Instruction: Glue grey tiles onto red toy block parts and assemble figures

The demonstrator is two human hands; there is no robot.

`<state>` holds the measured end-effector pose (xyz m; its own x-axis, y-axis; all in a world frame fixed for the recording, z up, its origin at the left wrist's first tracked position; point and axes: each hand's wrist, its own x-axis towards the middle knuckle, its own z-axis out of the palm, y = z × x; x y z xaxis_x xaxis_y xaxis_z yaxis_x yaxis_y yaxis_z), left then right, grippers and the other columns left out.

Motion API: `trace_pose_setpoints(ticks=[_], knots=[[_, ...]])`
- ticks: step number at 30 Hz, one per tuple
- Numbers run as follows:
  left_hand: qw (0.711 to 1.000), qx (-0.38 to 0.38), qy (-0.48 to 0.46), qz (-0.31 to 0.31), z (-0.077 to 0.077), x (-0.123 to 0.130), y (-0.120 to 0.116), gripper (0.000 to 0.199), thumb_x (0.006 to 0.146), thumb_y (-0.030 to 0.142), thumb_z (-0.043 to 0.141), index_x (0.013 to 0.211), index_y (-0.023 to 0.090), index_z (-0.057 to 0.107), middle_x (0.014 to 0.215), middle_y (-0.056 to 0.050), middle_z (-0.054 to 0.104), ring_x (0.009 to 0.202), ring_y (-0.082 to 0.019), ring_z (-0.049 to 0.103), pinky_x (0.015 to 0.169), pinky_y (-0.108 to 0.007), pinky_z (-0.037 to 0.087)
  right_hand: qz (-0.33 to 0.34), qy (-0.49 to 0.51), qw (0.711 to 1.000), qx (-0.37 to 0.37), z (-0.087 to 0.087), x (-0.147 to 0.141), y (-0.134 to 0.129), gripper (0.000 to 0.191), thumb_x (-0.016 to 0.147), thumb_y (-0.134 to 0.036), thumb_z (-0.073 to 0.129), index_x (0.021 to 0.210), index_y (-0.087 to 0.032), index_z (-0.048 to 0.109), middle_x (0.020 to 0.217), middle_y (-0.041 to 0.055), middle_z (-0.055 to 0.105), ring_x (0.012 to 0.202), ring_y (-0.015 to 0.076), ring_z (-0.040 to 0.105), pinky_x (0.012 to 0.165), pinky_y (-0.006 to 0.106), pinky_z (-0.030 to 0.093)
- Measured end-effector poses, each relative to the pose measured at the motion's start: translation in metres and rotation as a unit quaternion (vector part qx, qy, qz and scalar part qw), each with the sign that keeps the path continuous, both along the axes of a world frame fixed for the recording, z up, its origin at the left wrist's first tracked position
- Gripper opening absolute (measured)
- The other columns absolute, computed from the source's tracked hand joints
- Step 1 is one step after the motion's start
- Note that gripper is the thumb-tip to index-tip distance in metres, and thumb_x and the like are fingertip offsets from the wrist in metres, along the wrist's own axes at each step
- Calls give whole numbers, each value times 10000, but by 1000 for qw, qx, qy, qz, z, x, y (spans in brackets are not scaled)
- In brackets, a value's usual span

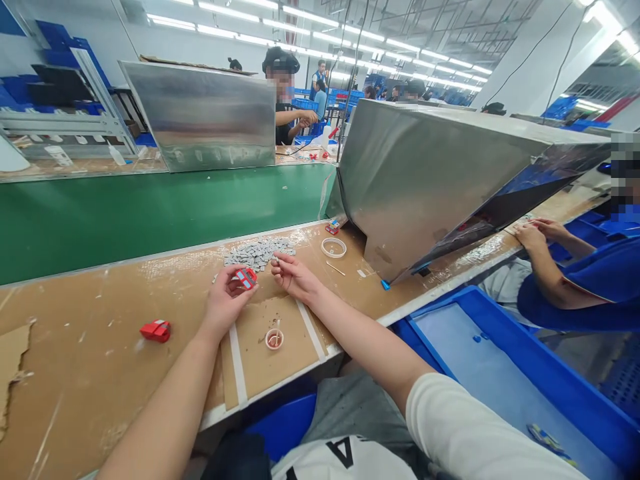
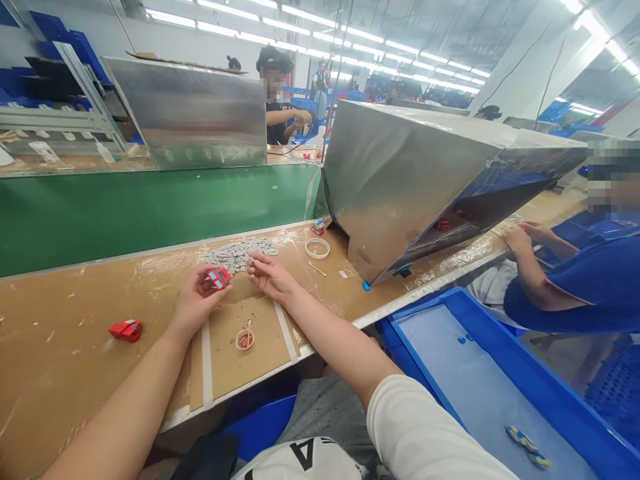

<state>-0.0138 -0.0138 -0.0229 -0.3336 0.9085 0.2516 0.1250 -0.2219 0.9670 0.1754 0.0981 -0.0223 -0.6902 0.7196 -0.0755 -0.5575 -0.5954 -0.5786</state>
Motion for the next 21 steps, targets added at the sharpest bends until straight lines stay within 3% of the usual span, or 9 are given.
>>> trace_pose_setpoints(ticks=[3, 12, 16, 21], knots=[[1000, -5, -1, 2, -1, 0, 0, 587, 725, 451, 961, 1202, 247, 687, 1169, -72, 784, 950, -210, 784, 863, -341, 655, 4, 4, 1000, 5, -1, 0, 1, 396, 795, -110, 940, 1133, -181, 745, 869, -35, 681, 742, 52, 632, 683, 132, 619], [1000, -11, 14, -3, -1, 0, 0, 598, 734, 463, 954, 1219, 244, 680, 1164, -75, 794, 970, -214, 797, 854, -326, 655, 17, 47, 998, 31, 7, 11, -5, 368, 756, -160, 971, 972, -214, 678, 817, -63, 570, 666, 45, 502, 562, 102, 526], [1000, -6, 16, -3, -1, 0, -1, 609, 728, 465, 963, 1220, 248, 677, 1149, -73, 793, 979, -224, 798, 865, -339, 661, 5, 25, 999, 41, 13, 12, -8, 341, 797, -169, 934, 978, -228, 650, 867, -48, 600, 688, 58, 509, 574, 119, 538], [1000, -4, 17, 8, 2, 0, -1, 584, 745, 456, 953, 1213, 247, 674, 1142, -72, 793, 982, -225, 799, 853, -335, 658, -15, -39, 995, 94, 15, 7, -6, 461, 691, -309, 1030, 909, -213, 636, 833, -45, 684, 672, 69, 587, 602, 177, 602]])
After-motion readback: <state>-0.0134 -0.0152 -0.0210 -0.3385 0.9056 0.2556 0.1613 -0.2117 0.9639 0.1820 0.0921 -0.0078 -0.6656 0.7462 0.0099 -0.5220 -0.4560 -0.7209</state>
